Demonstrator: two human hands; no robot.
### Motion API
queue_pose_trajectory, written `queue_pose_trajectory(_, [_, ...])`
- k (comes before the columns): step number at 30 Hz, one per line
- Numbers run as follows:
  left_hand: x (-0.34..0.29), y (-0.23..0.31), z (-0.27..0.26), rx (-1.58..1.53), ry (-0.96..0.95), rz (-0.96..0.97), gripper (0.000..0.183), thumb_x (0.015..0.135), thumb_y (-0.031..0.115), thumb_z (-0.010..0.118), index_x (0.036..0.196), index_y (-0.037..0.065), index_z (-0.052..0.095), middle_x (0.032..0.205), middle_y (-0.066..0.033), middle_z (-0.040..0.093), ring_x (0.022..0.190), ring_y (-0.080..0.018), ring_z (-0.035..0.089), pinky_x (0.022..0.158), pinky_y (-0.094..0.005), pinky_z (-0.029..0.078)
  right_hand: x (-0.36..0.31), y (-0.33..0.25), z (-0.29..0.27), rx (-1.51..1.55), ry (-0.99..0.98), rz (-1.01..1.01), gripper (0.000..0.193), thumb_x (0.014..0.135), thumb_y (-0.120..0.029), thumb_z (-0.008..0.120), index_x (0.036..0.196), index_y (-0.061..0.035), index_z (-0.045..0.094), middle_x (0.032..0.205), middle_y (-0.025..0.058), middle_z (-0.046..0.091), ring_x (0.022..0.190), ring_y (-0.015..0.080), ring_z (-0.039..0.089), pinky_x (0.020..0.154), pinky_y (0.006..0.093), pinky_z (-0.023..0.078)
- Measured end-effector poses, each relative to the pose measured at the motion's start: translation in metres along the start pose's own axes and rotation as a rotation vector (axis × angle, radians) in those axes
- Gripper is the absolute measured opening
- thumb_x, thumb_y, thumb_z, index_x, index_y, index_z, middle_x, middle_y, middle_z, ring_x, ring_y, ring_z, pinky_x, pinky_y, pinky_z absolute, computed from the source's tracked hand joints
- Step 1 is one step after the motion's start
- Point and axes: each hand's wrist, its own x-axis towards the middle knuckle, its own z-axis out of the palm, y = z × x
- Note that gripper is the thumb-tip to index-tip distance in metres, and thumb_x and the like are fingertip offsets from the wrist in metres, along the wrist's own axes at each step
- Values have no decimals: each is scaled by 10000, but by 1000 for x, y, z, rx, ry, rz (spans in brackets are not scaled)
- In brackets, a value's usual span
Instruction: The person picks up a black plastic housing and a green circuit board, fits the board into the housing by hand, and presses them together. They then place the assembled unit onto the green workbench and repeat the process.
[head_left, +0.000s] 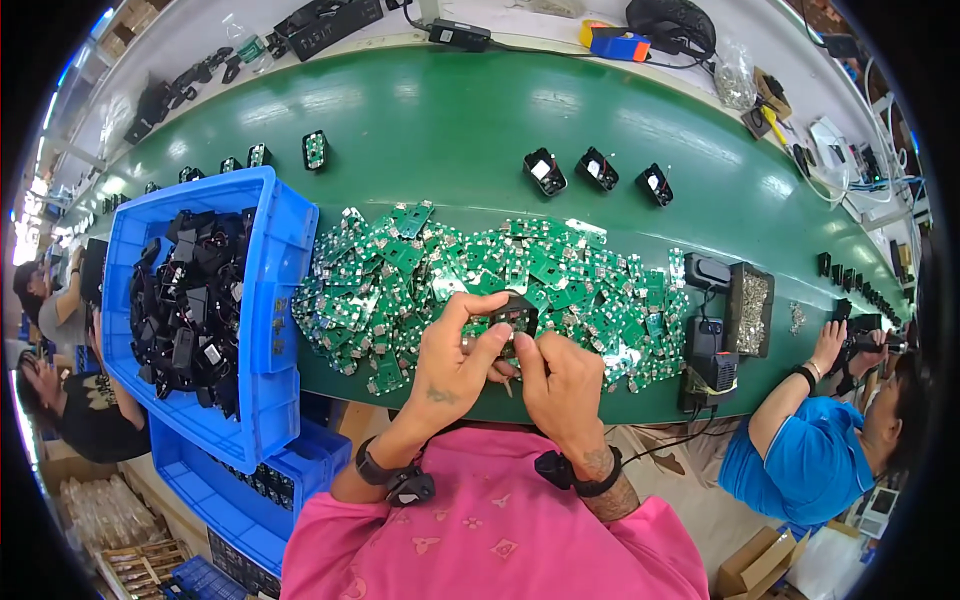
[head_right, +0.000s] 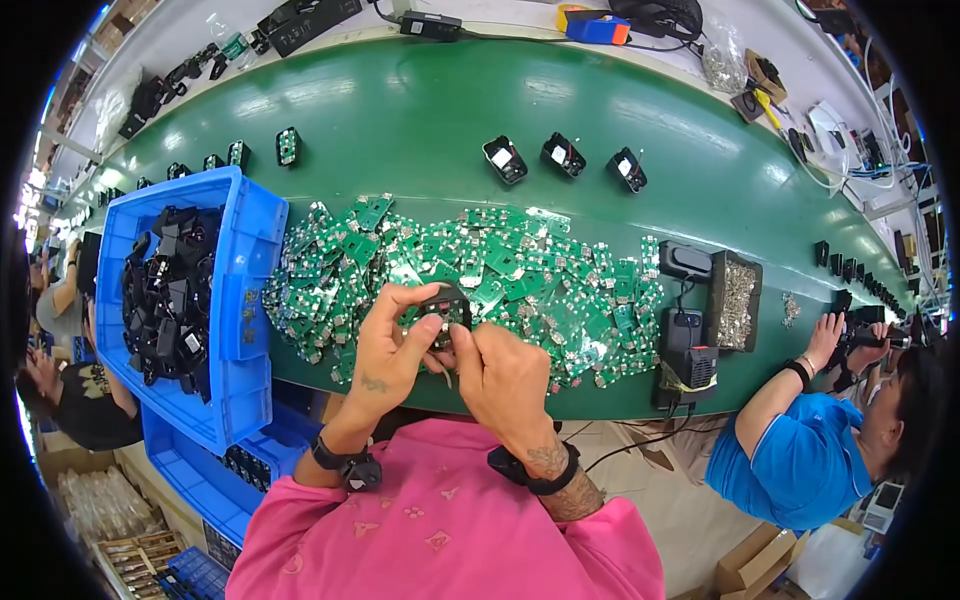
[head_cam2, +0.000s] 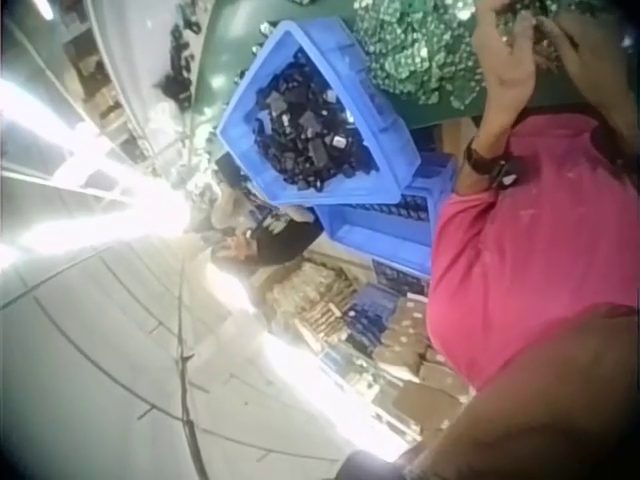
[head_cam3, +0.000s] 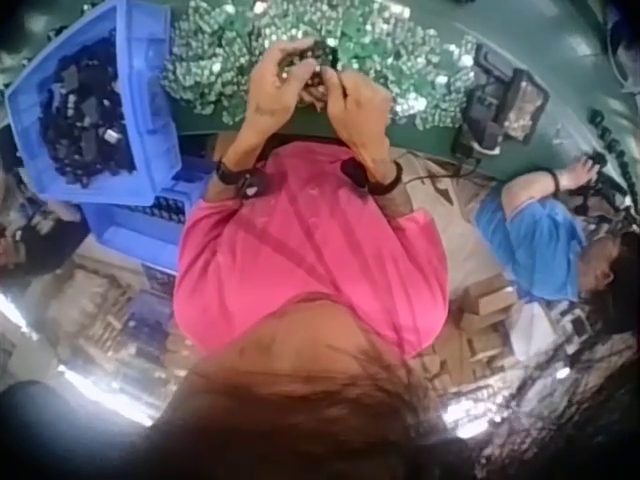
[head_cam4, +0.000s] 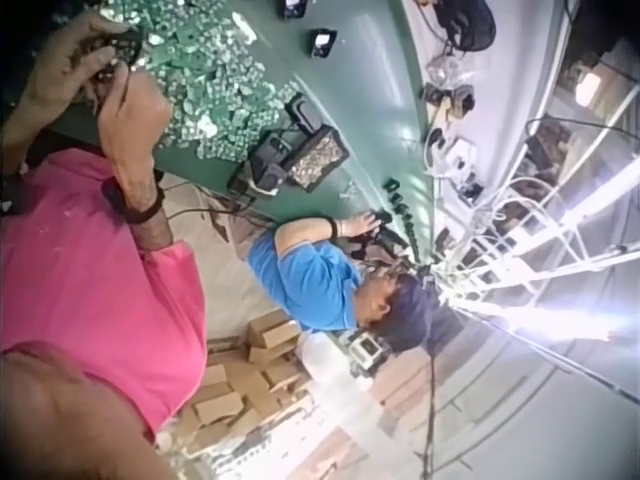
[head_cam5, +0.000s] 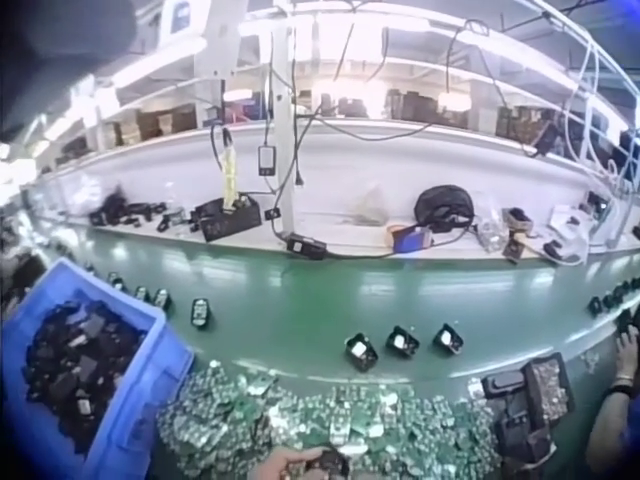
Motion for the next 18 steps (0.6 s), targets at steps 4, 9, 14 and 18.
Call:
queue_pose_trajectory(4, [4,2,2,-25,4,-2,274,999,146,538,1212,-1,448,1119,-160,582,717,-153,671,501,-215,564,1,0,-2,78,-13,115,191,919,-155,657,840,8,596,646,101,590,532,167,558,485,316,410])
queue_pose_trajectory(9, [2,-6,2,61,10,73,270,1000,150,537,1214,3,463,1104,-153,585,765,-146,662,516,-224,577,3,5,-7,498,-281,222,562,868,-24,674,1384,23,456,940,102,710,762,127,666,685,260,542])
queue_pose_trajectory(14, [-4,-7,4,179,25,157,247,991,115,551,1206,9,491,1127,-169,603,801,-168,676,546,-243,595,3,13,-13,543,-271,162,563,844,12,680,1373,22,488,968,125,712,785,151,684,693,277,544])
queue_pose_trajectory(18, [-3,-17,6,325,50,663,284,929,22,613,1205,59,556,1133,-226,654,747,-247,718,572,-290,592,1,10,-15,400,-144,-31,567,791,36,692,1336,4,541,984,154,707,769,226,702,688,305,543])
